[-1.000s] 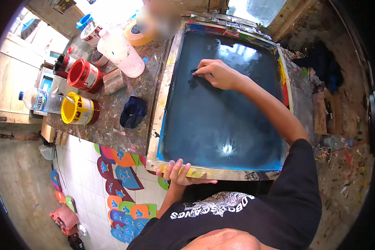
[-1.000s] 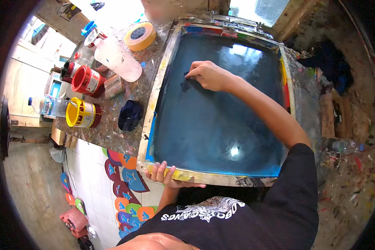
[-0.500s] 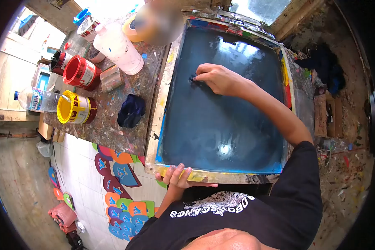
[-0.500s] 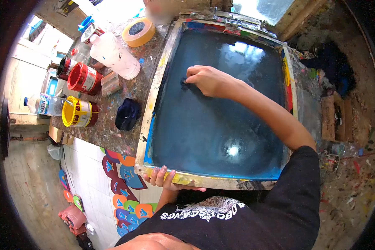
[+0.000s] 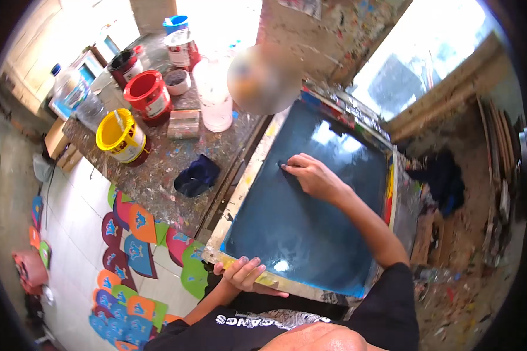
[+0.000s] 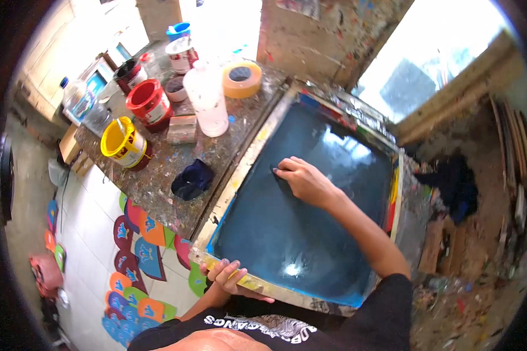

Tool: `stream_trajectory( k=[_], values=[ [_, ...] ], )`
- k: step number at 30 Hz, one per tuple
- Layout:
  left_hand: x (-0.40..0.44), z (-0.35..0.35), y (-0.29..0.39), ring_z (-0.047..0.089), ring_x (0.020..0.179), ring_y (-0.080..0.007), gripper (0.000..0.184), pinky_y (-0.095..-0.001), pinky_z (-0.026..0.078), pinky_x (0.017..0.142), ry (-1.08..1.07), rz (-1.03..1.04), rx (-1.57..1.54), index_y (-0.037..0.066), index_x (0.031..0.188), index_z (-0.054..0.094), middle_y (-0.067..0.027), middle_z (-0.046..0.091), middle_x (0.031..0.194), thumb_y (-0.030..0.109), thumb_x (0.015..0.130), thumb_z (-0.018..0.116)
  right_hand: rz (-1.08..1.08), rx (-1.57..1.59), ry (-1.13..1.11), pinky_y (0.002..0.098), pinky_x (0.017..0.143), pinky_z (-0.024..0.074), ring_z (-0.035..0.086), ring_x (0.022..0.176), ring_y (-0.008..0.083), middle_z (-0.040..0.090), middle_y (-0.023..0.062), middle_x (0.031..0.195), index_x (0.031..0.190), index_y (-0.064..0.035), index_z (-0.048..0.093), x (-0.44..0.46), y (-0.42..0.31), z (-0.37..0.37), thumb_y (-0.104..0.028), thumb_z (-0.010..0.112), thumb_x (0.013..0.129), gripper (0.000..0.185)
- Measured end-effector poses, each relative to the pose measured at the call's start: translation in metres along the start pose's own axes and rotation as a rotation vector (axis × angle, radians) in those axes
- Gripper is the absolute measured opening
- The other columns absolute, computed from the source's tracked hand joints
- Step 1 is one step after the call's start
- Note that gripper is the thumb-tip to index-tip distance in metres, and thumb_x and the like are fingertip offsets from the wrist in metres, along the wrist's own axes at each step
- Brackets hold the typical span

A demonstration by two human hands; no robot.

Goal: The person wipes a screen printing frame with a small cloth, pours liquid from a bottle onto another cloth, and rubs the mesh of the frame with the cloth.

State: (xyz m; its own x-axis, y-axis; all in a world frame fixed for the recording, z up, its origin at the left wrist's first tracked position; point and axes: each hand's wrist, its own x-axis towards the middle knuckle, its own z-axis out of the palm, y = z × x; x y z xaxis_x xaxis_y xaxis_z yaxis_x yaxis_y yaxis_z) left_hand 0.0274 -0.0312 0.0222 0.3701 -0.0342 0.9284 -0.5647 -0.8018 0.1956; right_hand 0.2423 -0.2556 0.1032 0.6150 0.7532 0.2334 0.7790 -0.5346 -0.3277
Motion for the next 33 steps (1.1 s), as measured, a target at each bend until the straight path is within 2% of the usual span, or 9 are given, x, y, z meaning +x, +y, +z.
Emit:
stream_trajectory(
  k=[6,8,11,17,22,24,29,33],
  values=[
    [-0.006,-0.008,0.002,0.047,0.126,-0.0153,0.093,-0.0491,0.01,0.12,-0.048,-0.043,-0.026,0.021,0.122,0.058,0.0032,0.06,0.125,0.096,0.068,0.048,0.044,0.028,-0.062,0.0389,0.092,0.0513,0.063,0.101,0.0333,0.065,0.0172,0.105,0.109,0.0023,0.071,-0.002,-0.016,-0.002,0.01,0.058,0.08,0.033],
    [-0.009,-0.006,0.001,0.049,0.125,-0.0151,0.093,-0.0489,0.01,0.121,-0.043,-0.051,-0.03,0.02,0.12,0.059,0.0032,0.061,0.124,0.096,0.067,0.049,0.043,-0.025,-0.025,0.0366,0.09,0.0517,0.062,0.099,0.0303,0.065,0.0136,0.103,0.106,0.0024,0.07,-0.006,-0.02,-0.004,0.009,0.058,0.076,0.033],
    [-0.011,-0.005,-0.001,0.048,0.125,-0.0154,0.094,-0.0493,0.01,0.121,-0.049,-0.049,-0.049,0.02,0.12,0.06,0.0035,0.061,0.125,0.096,0.067,0.049,0.038,-0.002,-0.026,0.037,0.09,0.0517,0.062,0.099,0.0307,0.065,0.0141,0.103,0.106,0.0022,0.07,0.008,-0.021,-0.004,0.01,0.059,0.078,0.031],
    [-0.011,-0.006,-0.004,0.046,0.127,-0.0162,0.097,-0.0503,0.011,0.119,-0.054,-0.023,-0.038,0.019,0.127,0.059,0.0027,0.059,0.125,0.096,0.069,0.048,0.123,0.026,-0.034,0.0388,0.093,0.0506,0.061,0.103,0.0321,0.064,0.015,0.106,0.109,0.0028,0.069,-0.012,-0.026,0.003,0.009,0.058,0.078,0.033],
    [-0.013,-0.005,-0.002,0.047,0.125,-0.0161,0.092,-0.0505,0.01,0.119,-0.041,-0.06,-0.037,0.02,0.119,0.059,0.0032,0.059,0.122,0.096,0.069,0.047,0.12,-0.025,-0.076,0.0389,0.095,0.0502,0.061,0.106,0.0333,0.063,0.0161,0.11,0.117,0.0007,0.067,-0.002,-0.024,0.004,0.01,0.059,0.078,0.041],
    [-0.014,-0.006,-0.005,0.048,0.122,-0.0222,0.094,-0.0527,0.012,0.119,-0.062,0.014,-0.014,0.018,0.114,0.06,-0.002,0.058,0.116,0.098,0.068,0.044,0.097,-0.033,-0.045,0.0385,0.095,0.0502,0.061,0.105,0.0329,0.063,0.0154,0.11,0.117,0.0003,0.067,0.0,-0.021,0.009,0.009,0.059,0.079,0.039],
    [-0.013,-0.005,-0.006,0.048,0.12,-0.0215,0.093,-0.0528,0.012,0.119,-0.042,0.023,-0.021,0.019,0.111,0.06,-0.0011,0.058,0.115,0.099,0.065,0.045,0.132,-0.076,-0.092,0.0387,0.095,0.0501,0.061,0.105,0.0325,0.063,0.0147,0.112,0.118,0.0001,0.067,-0.027,-0.026,0.002,0.011,0.059,0.078,0.042],
    [-0.013,-0.006,-0.004,0.048,0.12,-0.0211,0.093,-0.0529,0.012,0.119,-0.05,0.007,-0.013,0.02,0.11,0.06,-0.0003,0.057,0.113,0.1,0.064,0.045,0.112,-0.048,-0.084,0.0383,0.095,0.0498,0.06,0.105,0.0315,0.063,0.0141,0.111,0.118,0.001,0.067,0.003,-0.025,0.008,0.012,0.058,0.076,0.044]
  ],
)
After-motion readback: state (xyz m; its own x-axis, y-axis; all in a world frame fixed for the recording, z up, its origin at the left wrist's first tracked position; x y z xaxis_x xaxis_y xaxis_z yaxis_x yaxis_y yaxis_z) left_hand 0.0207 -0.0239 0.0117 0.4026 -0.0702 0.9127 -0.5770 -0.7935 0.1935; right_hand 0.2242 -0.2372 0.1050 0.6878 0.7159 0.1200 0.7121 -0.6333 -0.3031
